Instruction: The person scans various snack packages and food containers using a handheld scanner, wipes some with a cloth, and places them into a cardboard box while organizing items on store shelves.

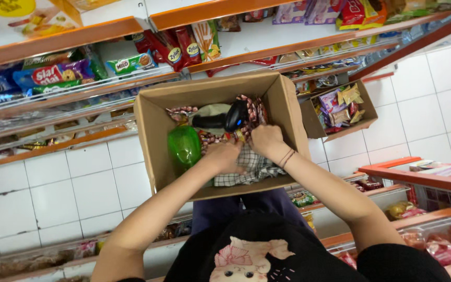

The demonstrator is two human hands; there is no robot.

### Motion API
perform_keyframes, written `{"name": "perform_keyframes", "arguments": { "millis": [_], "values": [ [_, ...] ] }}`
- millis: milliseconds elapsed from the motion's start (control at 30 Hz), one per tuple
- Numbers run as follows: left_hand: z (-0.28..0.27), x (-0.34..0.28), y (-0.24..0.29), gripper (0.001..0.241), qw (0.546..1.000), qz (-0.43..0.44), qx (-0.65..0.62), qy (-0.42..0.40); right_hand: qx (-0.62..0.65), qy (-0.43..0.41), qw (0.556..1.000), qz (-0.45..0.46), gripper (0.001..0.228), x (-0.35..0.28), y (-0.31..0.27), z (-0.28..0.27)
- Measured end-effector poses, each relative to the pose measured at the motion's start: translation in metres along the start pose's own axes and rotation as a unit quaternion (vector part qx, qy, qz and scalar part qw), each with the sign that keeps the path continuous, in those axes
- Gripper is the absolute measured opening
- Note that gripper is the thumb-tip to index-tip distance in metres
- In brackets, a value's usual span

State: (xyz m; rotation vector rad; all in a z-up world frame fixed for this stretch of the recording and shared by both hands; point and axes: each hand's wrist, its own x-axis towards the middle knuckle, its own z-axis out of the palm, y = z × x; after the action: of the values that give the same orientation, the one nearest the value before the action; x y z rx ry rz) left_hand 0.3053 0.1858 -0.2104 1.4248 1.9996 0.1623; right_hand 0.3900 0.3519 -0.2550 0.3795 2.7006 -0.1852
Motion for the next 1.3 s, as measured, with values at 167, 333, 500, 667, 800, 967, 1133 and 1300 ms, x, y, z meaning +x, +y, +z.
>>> {"name": "perform_keyframes", "arguments": {
  "millis": [167, 333, 500, 667, 800, 967, 1133, 1300],
  "values": [
    [-0.002, -0.026, 0.015, 0.039, 0.996, -0.072, -0.046, -0.028, 0.077, -0.073, 0.994, -0.025, 0.040, -0.007, 0.002, -0.026],
    [-0.034, -0.069, -0.011, 0.051, 0.986, -0.065, -0.115, 0.098, 0.205, 0.032, 0.969, -0.138, 0.027, -0.014, -0.006, -0.047],
    [-0.072, -0.127, -0.028, 0.064, 0.986, -0.102, -0.075, 0.110, 0.100, 0.008, 0.966, -0.237, 0.044, -0.003, -0.031, -0.053],
    [-0.069, -0.151, -0.044, 0.018, 0.953, -0.096, 0.148, 0.247, -0.028, -0.066, 0.963, -0.258, 0.086, -0.001, -0.052, -0.067],
    [-0.054, -0.145, -0.040, 0.012, 0.925, -0.119, 0.256, 0.253, -0.097, 0.047, 0.944, -0.312, 0.042, 0.004, -0.053, -0.037],
    [-0.046, -0.133, -0.033, 0.011, 0.912, -0.183, 0.259, 0.260, -0.052, 0.064, 0.935, -0.344, 0.008, 0.023, -0.038, -0.035],
    [-0.052, -0.109, -0.015, 0.011, 0.900, -0.286, 0.241, 0.224, 0.064, -0.002, 0.944, -0.323, 0.026, -0.006, -0.013, -0.115],
    [-0.083, -0.074, 0.000, 0.044, 0.926, -0.376, 0.017, -0.024, 0.271, -0.069, 0.900, -0.335, 0.031, -0.008, 0.057, -0.166]
  ]
}}
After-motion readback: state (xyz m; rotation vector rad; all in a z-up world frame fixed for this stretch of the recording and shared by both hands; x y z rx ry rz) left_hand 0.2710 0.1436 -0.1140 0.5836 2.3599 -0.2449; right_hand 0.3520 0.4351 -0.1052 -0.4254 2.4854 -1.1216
